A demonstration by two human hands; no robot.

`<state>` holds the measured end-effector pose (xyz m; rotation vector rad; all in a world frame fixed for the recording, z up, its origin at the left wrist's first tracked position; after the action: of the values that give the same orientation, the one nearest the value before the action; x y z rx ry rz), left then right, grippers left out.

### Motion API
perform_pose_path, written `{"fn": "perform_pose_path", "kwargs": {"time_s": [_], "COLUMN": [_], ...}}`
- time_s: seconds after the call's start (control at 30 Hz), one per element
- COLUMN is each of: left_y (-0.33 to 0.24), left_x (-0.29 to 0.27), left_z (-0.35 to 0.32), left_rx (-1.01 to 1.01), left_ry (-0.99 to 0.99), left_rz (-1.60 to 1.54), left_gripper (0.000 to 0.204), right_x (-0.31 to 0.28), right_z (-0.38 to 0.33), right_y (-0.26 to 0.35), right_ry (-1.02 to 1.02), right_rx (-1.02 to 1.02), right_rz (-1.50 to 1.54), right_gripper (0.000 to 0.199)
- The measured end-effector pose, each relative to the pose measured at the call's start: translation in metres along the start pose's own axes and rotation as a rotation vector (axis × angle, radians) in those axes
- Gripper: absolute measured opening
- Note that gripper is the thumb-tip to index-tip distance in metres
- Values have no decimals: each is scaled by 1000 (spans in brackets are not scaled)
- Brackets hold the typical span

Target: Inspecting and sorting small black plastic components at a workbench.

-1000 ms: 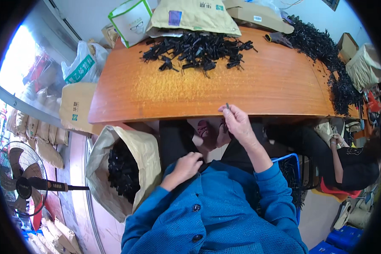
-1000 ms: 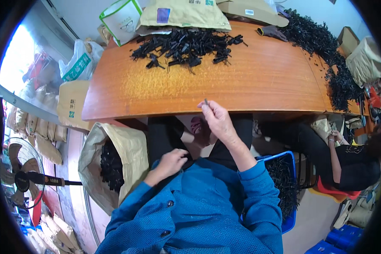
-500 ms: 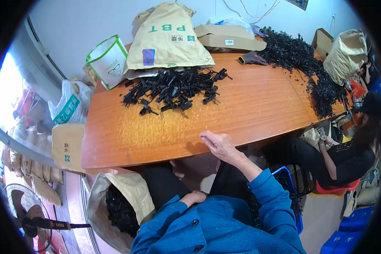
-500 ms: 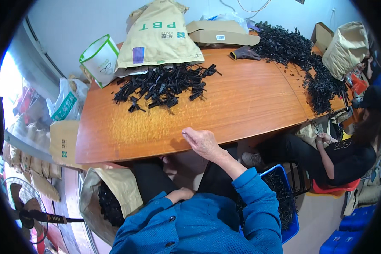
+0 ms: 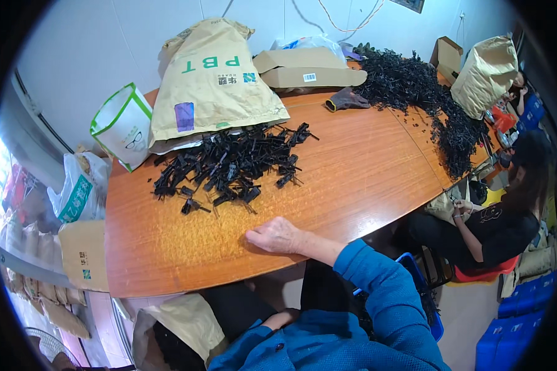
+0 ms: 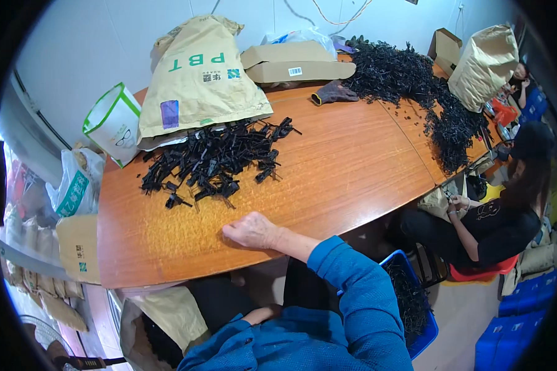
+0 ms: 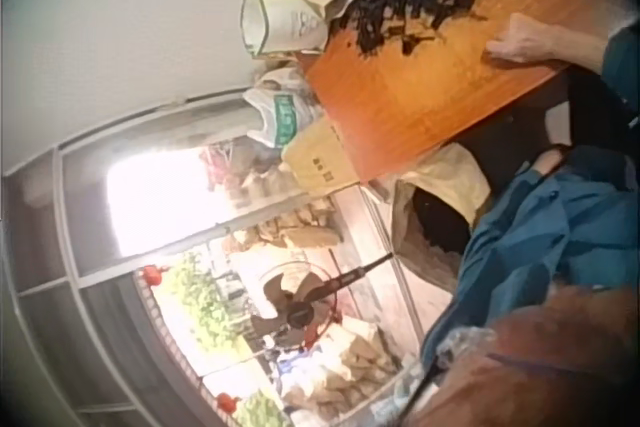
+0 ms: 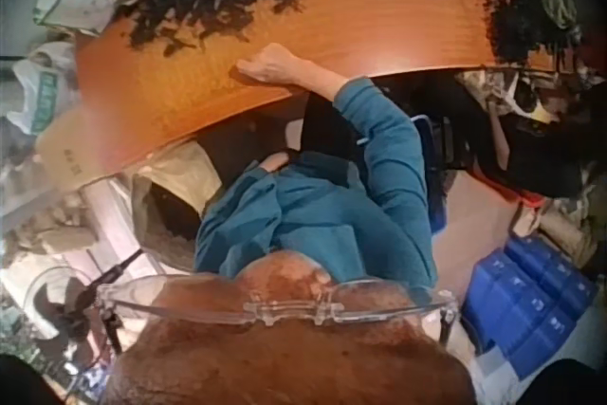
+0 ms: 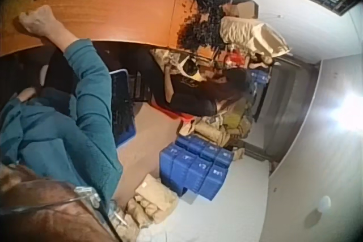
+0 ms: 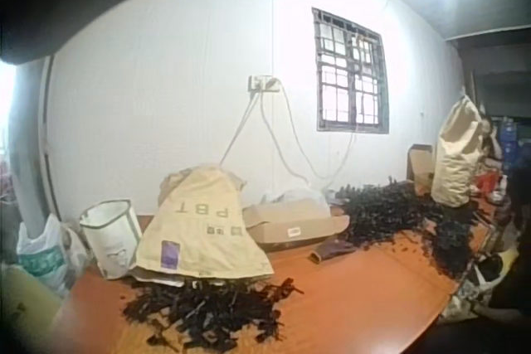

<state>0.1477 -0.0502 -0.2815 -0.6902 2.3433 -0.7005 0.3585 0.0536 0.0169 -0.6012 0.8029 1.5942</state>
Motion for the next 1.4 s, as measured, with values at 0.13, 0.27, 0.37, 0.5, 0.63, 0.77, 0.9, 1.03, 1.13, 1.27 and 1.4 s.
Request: {"fn": "perform_pose_path", "kwargs": {"time_s": [0.13, 0.27, 0.37, 0.5, 0.63, 0.77, 0.9, 1.03, 1.13, 1.27, 1.4], "left_y": [10, 27, 38, 53, 61, 62, 60, 61, 57, 49, 40], "left_x": [11, 4, -16, -46, -69, -105, -129, -157, -167, -178, -193], "left_z": [5, 8, 17, 29, 34, 51, 56, 57, 53, 47, 42], "left_rx": [-14, -33, -5, 12, 37, 73, 107, 119, 127, 141, 174], "left_ry": [54, 98, 47, -36, -76, -137, -185, -263, -317, -390, -475], "left_rz": [-201, -362, -238, -80, 74, 219, 362, 513, 633, 817, 1037], "left_gripper": [46, 47, 47, 47, 46, 46, 46, 46, 46, 45, 45], "right_x": [18, 20, 35, 39, 37, 29, 31, 31, 30, 29, 30], "right_z": [15, 26, 28, 27, 27, 27, 25, 22, 23, 19, 13], "right_y": [-2, -3, -4, 1, -2, -11, -14, -10, -12, -1, 7], "right_ry": [69, 8, 46, 29, 22, 17, -58, 13, -33, -57, -67], "right_rx": [-29, -68, -135, -202, -63, 70, 201, 293, 361, 362, 290], "right_rz": [68, 156, 225, 252, 384, 544, 691, 848, 896, 938, 945], "right_gripper": [13, 15, 15, 13, 12, 15, 17, 20, 19, 18, 14]}}
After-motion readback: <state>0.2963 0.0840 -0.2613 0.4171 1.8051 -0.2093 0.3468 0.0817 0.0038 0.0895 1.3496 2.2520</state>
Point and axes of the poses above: each hand's wrist, its own z-axis towards the middle knuckle, its own x-axis out of the palm, y = z × x, the point moved 6 cm from there along z, towards the middle knuckle, and after that the axes turned 12 degrees about -y, right-handed, at the moved point
